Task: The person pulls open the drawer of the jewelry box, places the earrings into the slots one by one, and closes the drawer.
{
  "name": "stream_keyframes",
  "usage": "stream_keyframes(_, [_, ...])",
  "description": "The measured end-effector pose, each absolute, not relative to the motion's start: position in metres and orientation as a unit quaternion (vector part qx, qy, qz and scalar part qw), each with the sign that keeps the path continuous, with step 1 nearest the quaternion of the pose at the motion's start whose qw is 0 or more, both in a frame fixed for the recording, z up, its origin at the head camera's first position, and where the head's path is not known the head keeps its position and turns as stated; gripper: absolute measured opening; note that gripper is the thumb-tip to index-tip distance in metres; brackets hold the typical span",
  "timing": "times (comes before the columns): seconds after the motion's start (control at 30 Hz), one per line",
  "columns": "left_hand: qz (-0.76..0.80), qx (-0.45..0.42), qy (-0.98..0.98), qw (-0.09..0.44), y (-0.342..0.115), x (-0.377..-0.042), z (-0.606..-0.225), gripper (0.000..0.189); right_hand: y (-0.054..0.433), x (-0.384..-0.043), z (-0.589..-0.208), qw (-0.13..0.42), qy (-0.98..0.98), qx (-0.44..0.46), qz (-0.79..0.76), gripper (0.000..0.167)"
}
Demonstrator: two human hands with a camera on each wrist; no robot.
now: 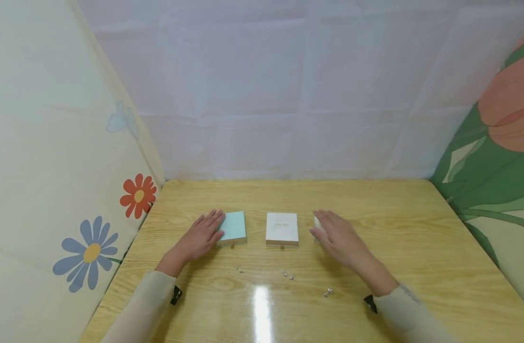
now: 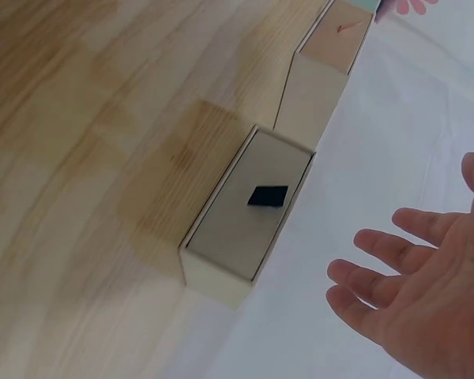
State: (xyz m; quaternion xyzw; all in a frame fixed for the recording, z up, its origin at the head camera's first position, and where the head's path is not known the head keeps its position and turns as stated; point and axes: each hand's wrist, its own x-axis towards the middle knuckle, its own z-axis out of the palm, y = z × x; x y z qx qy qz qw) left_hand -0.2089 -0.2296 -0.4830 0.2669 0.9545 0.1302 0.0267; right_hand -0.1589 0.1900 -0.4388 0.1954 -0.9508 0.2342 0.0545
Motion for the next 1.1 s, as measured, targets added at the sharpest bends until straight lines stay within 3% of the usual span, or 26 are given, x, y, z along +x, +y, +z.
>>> stream_keyframes(0.53, [0.112,0.273,0.955,0.032,-0.229,-0.211,-0.485,0.061,0.148,-0.157,-0.435,0.020,-0.932,0.231,0.277,0.058])
stream_keyframes(0.87, [0.082,0.283,0.955,0.044,-0.225,-0.214,-0.478,0.062,0.115,-0.161,-0.432,-0.052,-0.918,0.244,0.308,0.056])
stream_keyframes(1.1, [0.069,0.289,0.954,0.044,-0.223,-0.218,-0.476,0.062,0.090,-0.160,-0.431,-0.073,-0.906,0.270,0.318,0.052])
